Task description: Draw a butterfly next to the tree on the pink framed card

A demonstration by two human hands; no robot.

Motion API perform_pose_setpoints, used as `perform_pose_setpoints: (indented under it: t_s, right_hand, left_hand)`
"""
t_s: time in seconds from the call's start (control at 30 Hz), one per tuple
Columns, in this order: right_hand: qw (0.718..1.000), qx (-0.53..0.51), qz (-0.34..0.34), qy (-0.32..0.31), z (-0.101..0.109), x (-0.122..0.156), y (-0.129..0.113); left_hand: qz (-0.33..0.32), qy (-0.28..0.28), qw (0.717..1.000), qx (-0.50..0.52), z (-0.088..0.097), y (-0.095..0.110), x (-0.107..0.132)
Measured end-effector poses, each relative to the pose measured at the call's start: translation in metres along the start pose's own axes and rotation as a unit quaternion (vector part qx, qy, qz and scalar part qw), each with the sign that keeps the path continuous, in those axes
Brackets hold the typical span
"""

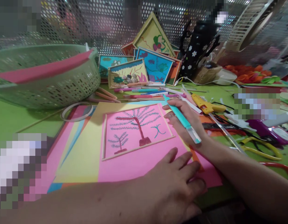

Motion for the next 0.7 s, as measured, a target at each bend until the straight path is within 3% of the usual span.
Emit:
perform_pose_setpoints:
  t_s: [0.17,0.37,0.7]
  right_hand:
    - [0.999,0.014,0.031,0.042,0.007,0.0,-0.004]
    - [0.999,0.043,-0.004,0.013,0.004,-0.002,-0.005]
    - [0.996,0.087,0.002,-0.034,-0.011,0.003,0.002]
  left_hand:
    - [-0.009,0.011,1.0,0.002,-0.002,0.0,0.0]
    - [-0.011,0.016,1.0,0.0,-0.003,0.0,0.001]
    - [-0.014,0.025,1.0,0.0,-0.005,0.001,0.0]
Point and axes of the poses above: each hand's wrist, its own x-axis away from the middle knuckle, its own z-axis out of the back of the hand, y = z × x, the point moved 10 cm from there along -x, towards the middle knuckle, and after that the axes turned 15 degrees about -z, right-handed, at the moved point
